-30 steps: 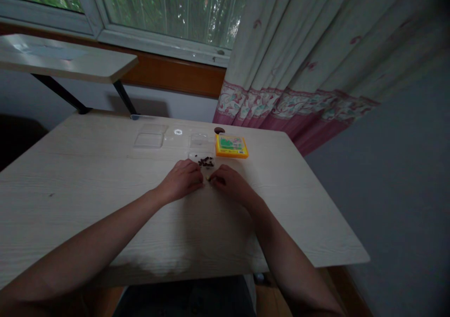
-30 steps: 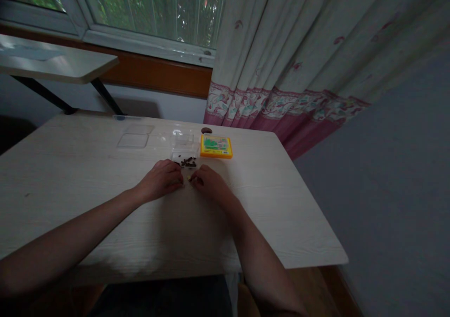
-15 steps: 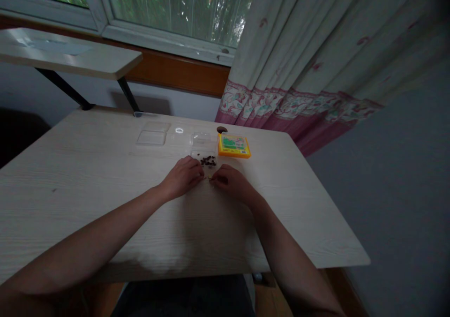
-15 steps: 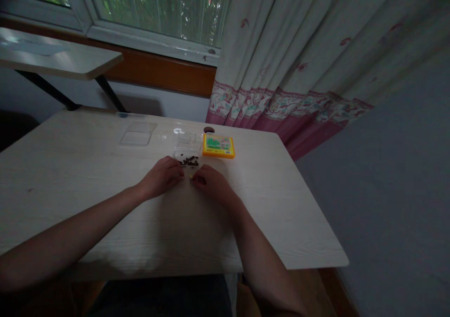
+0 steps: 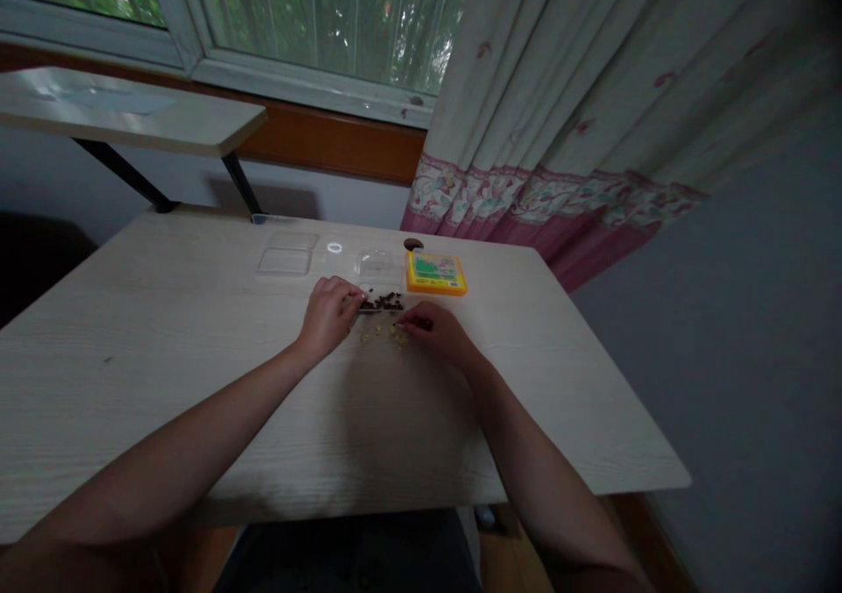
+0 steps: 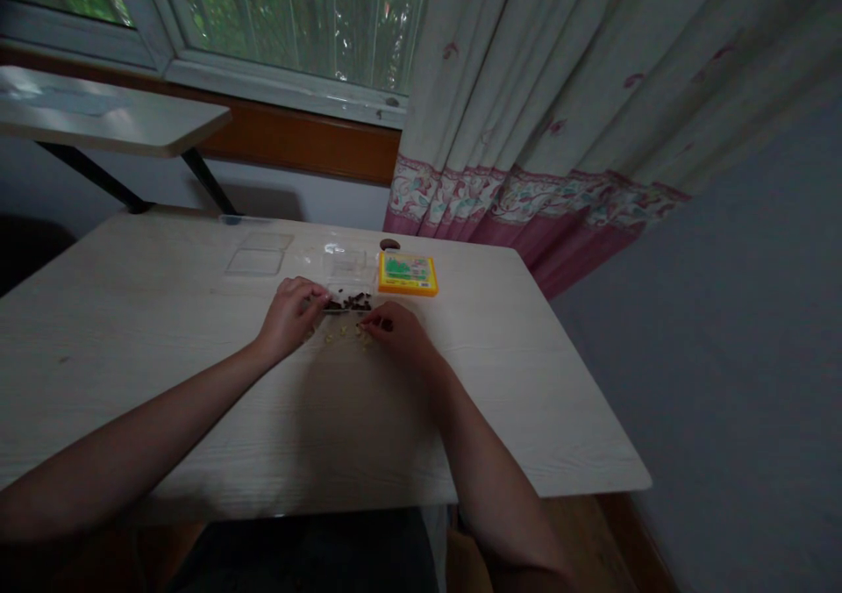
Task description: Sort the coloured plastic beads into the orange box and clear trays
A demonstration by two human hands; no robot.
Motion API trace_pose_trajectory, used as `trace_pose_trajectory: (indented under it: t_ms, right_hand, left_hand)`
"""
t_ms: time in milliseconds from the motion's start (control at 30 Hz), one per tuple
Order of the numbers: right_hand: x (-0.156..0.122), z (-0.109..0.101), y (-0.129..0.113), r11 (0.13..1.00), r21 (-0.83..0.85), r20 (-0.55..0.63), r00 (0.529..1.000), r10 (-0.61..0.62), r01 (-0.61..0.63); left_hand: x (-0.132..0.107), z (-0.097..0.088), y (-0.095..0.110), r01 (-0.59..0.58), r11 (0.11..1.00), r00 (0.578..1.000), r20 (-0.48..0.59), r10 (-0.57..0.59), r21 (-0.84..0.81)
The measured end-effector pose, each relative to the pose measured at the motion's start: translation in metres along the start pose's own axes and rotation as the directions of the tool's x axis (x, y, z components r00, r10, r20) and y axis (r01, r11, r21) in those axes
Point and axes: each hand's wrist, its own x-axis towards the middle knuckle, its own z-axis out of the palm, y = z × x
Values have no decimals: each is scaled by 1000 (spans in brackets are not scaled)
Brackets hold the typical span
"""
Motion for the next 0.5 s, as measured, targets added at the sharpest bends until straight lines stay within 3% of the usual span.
trace_pose_trajectory:
  t_ms: [200,333,400,500]
  right_hand:
    - [7,6,4,996,73,-193,979,68,-55]
    - [12,13,6,997,55,-387,919,77,-60]
    - [13,17,8,999,26,-450,892,53,-46]
    - [15,24,11,1000,-16,-453,891,5,-13]
  left_hand:
    - [0,0,-2,31,1000,999,-27,-31,-6]
    - [3,-6,-4,60,998,992,-108,-63,-32]
    - [5,-7,-7,38,999,994,-99,-41,-31]
    - [8,-6,-14,-14,999,999,-35,13,-42]
